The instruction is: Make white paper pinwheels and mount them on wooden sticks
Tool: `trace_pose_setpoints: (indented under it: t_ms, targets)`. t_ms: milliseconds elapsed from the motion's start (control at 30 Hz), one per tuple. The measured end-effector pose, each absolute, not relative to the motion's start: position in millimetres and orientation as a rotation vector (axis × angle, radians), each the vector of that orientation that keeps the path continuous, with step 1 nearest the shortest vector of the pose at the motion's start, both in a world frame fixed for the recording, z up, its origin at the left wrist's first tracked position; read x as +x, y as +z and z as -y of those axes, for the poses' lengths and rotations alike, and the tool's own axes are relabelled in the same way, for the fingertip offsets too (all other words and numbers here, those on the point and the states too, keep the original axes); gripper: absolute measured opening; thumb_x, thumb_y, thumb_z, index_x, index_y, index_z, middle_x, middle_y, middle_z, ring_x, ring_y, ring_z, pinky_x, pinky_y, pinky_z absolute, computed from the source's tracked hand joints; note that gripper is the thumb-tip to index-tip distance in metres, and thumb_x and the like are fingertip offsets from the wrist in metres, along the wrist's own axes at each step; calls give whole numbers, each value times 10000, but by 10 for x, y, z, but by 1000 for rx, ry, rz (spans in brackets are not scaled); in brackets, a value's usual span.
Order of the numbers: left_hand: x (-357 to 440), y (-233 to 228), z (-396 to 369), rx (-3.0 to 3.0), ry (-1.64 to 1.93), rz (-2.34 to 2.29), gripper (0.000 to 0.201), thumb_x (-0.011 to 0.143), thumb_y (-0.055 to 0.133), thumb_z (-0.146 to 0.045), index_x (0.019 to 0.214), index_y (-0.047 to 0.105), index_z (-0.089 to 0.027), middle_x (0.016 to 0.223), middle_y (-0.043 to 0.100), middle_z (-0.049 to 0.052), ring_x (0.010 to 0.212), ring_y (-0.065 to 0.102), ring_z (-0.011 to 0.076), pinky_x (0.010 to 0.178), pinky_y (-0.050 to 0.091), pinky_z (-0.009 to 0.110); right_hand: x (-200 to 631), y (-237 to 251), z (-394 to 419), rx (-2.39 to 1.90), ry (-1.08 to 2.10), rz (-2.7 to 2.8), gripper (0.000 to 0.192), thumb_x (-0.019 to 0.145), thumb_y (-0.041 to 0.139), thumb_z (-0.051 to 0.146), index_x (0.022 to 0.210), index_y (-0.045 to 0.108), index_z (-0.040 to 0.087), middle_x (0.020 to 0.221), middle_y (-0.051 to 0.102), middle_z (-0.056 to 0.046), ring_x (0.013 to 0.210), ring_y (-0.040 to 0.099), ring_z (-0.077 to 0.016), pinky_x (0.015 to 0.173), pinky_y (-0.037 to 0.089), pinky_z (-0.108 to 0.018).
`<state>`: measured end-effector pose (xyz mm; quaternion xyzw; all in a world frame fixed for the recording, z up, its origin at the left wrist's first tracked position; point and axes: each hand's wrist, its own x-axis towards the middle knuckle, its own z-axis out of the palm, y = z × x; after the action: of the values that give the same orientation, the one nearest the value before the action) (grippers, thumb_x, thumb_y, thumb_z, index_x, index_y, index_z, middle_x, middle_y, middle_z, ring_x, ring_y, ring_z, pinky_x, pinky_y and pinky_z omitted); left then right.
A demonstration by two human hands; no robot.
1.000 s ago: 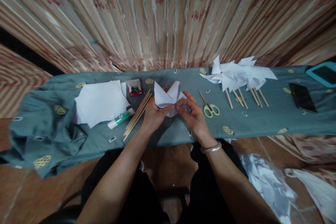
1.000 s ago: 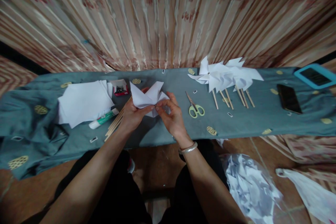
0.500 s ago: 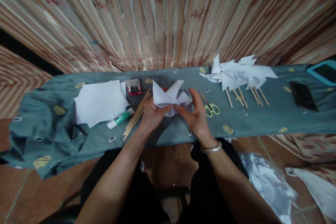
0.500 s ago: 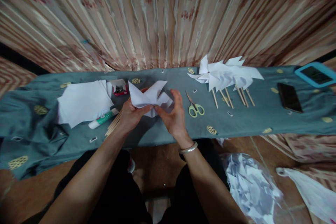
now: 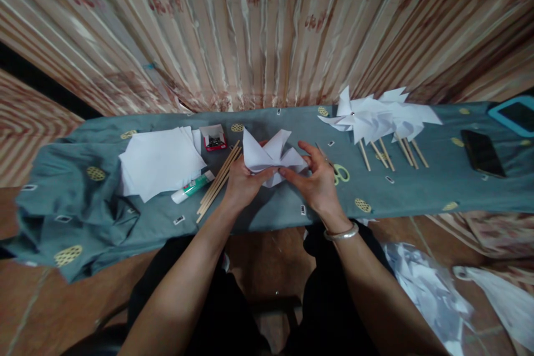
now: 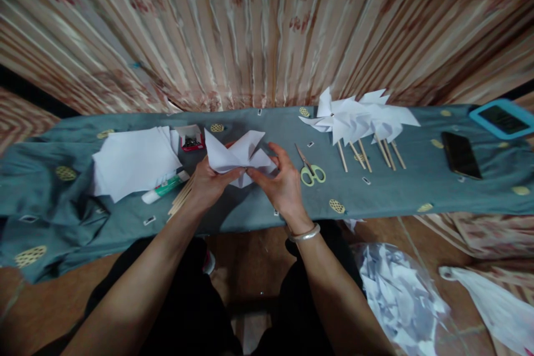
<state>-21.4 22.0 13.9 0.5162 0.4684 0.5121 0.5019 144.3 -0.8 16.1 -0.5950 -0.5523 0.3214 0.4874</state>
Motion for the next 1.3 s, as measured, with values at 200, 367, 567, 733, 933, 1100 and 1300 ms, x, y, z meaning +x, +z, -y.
trace_pose_setpoints:
  t_ms: [200, 367, 567, 733, 933, 1100, 1300]
  targets:
    - [-227, 134, -221, 1242, 1227, -1124, 564, 620, 825, -324, 1144, 705, -155, 874, 756, 29, 748, 682, 186, 686, 535, 284, 1445, 146, 5, -1438, 804, 1376, 721, 702, 806, 411, 1336, 518, 223, 963, 733, -44, 800, 706, -224, 763, 589, -412]
    - [-219, 120, -224, 1172, 1233, -1062, 600, 620, 839, -327, 1180, 692, -169, 892, 761, 25, 746, 687, 183, 679, 534, 279, 1436, 187, 41, -1397, 469, 1516, 627, 748, 778, 360, 1315, 537, 241, 1346, 596, -116, 1251, 566, -296, 1037, 480, -519]
    - [-201, 114, -215, 1121, 1269, -1058, 580, 603, 853, -286, 1154, 707, -178, 862, 753, 4, 718, 668, 152, 675, 519, 249, 1391, 221, 121, -1287, 194, 1711, 256, 848, 679, 295, 1099, 648, 256, 1563, 361, -74, 1420, 381, -307, 1158, 317, -574]
    - [-177, 94, -216, 1135, 1275, -1044, 517, 599, 843, -267, 1094, 731, -163, 843, 749, 9, 718, 661, 159, 682, 525, 258, 1361, 210, 144, -1309, 208, 1764, 75, 875, 632, 274, 927, 679, 245, 1560, 374, -43, 1435, 354, -310, 1165, 301, -582]
    - [-187, 79, -210, 1168, 1268, -1076, 530, 595, 841, -302, 1094, 729, -164, 876, 753, 26, 750, 674, 186, 712, 544, 296, 1363, 244, 160, -1327, 297, 1773, 72, 871, 613, 233, 897, 676, 255, 1561, 377, -27, 1438, 354, -304, 1180, 287, -569]
    - [-206, 73, -190, 1198, 1258, -1123, 544, 607, 841, -322, 1112, 722, -158, 887, 751, 28, 750, 673, 181, 693, 536, 280, 1355, 236, 157, -1327, 315, 1769, 61, 872, 609, 238, 883, 669, 247, 1556, 388, -38, 1430, 371, -302, 1174, 300, -553]
    - [-211, 126, -176, 1236, 1254, -1154, 509, 624, 825, -329, 1092, 727, -154, 878, 748, 35, 745, 673, 192, 676, 543, 292, 1330, 215, 149, -1328, 327, 1765, 65, 869, 603, 226, 891, 662, 242, 1560, 381, -49, 1426, 377, -309, 1167, 302, -560]
